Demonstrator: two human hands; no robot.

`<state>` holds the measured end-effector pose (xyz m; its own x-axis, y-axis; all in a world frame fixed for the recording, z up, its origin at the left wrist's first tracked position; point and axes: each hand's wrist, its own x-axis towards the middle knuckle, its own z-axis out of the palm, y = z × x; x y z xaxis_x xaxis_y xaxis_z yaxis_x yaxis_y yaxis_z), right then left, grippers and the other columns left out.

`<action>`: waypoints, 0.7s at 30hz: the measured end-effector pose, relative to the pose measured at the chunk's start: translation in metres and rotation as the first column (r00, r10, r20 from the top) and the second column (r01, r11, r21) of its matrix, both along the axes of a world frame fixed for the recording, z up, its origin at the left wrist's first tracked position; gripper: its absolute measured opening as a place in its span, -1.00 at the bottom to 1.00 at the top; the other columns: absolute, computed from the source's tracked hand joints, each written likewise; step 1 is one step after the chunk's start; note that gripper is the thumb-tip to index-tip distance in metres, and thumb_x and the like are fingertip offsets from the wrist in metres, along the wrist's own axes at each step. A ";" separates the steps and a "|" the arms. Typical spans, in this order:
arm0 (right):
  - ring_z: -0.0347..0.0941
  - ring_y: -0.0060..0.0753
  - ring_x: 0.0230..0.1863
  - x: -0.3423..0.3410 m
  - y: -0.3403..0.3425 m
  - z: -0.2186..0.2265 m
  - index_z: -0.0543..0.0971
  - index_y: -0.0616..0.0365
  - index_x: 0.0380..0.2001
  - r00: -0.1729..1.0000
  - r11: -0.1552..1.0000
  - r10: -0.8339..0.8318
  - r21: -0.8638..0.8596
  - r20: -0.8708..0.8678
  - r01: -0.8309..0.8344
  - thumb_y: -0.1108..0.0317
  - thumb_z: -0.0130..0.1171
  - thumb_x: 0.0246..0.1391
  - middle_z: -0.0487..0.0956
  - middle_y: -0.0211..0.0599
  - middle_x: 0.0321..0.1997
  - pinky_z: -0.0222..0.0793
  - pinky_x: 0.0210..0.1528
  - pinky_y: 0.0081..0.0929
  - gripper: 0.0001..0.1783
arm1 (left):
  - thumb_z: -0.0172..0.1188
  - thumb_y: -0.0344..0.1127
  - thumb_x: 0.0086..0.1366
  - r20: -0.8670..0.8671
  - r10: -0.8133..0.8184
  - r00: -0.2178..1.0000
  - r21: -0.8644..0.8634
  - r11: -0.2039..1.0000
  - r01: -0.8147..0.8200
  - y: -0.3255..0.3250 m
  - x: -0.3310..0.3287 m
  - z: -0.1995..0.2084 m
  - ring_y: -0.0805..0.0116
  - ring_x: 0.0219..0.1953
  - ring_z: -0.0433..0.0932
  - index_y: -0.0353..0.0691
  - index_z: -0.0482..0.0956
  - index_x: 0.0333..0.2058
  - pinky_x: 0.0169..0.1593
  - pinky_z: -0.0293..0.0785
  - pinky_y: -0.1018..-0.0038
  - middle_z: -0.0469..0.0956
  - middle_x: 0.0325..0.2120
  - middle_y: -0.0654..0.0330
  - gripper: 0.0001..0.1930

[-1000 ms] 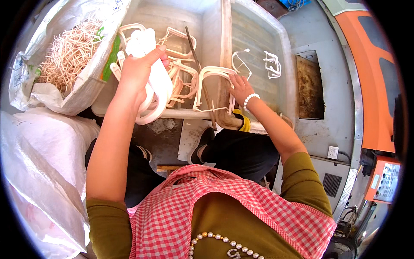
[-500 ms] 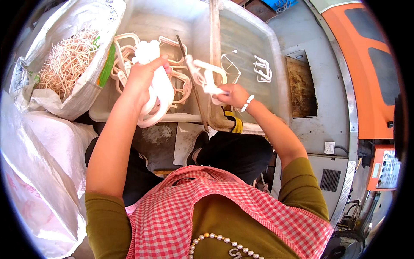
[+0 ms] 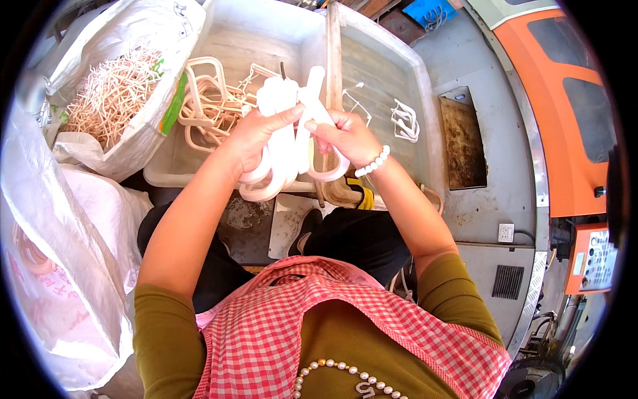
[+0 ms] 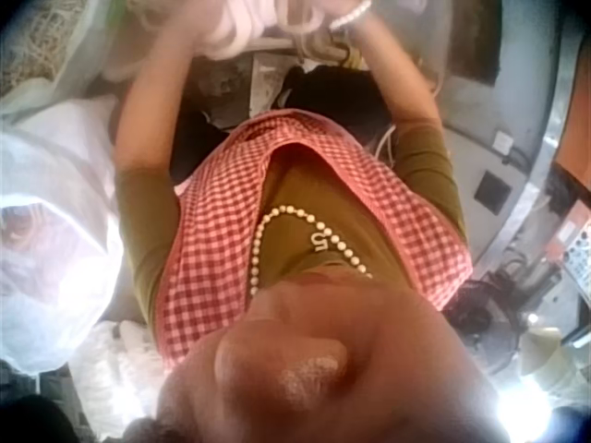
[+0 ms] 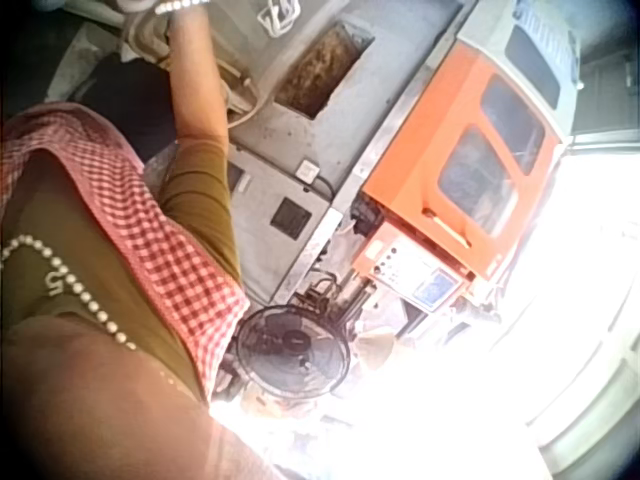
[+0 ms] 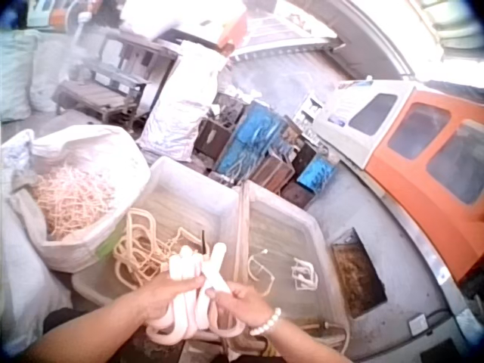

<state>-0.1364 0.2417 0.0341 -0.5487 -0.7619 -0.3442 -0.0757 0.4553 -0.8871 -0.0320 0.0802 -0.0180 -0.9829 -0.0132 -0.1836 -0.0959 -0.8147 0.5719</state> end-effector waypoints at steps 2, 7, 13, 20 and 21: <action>0.36 -0.68 -0.58 -0.002 -0.002 0.001 0.54 0.15 -0.46 1.000 1.000 0.023 0.019 -0.009 -0.023 0.16 0.20 0.10 0.45 -0.51 -0.63 0.32 -0.48 -0.67 -0.73 | 0.32 -0.31 0.11 -0.008 0.002 1.000 -0.149 0.989 -0.004 -0.001 0.001 -0.005 0.39 -0.28 0.53 -0.26 0.48 -0.12 -0.20 0.50 0.44 0.54 -0.30 0.20 -0.63; 0.37 -0.69 -0.58 -0.011 0.011 0.020 0.54 0.14 -0.41 0.997 1.000 -0.005 -0.015 0.078 0.006 0.20 0.17 0.12 0.46 -0.51 -0.62 0.33 -0.50 -0.69 -0.78 | 0.36 -0.45 0.00 0.001 -0.036 0.999 -0.465 0.885 0.032 0.000 0.010 0.004 0.41 -0.20 0.51 -0.31 0.50 -0.10 -0.09 0.44 0.48 0.55 -0.24 0.19 -0.57; 0.53 -0.31 -0.45 -0.068 0.068 0.031 0.50 0.07 -0.29 0.467 0.805 0.568 0.575 -0.678 -0.144 0.15 0.07 0.15 0.56 -0.28 -0.52 0.43 -0.42 -0.28 -0.77 | 0.33 -0.49 -0.03 0.034 -0.033 0.999 -0.646 0.762 0.047 -0.027 0.018 0.001 0.42 -0.16 0.49 -0.39 0.47 -0.08 -0.04 0.40 0.49 0.54 -0.19 0.16 -0.53; 0.47 -0.27 -0.51 -0.131 0.075 0.014 0.49 0.10 -0.28 0.437 0.817 0.130 0.346 -0.890 0.462 0.06 0.06 0.14 0.55 -0.25 -0.51 0.34 -0.48 -0.32 -0.68 | 0.29 -0.47 0.04 -0.078 -0.072 0.994 -0.388 0.921 0.036 -0.017 0.019 0.018 0.37 -0.21 0.53 -0.39 0.42 -0.05 -0.09 0.47 0.44 0.55 -0.24 0.12 -0.55; 0.41 -0.38 -0.57 -0.129 0.065 0.015 0.48 0.12 -0.29 0.615 0.880 -0.050 0.256 -0.787 0.399 0.06 0.09 0.13 0.51 -0.34 -0.55 0.29 -0.54 -0.40 -0.67 | 0.27 -0.48 0.05 -0.084 -0.055 0.995 -0.315 0.949 0.026 -0.021 0.022 0.025 0.36 -0.21 0.54 -0.38 0.42 -0.06 -0.09 0.48 0.42 0.55 -0.24 0.11 -0.57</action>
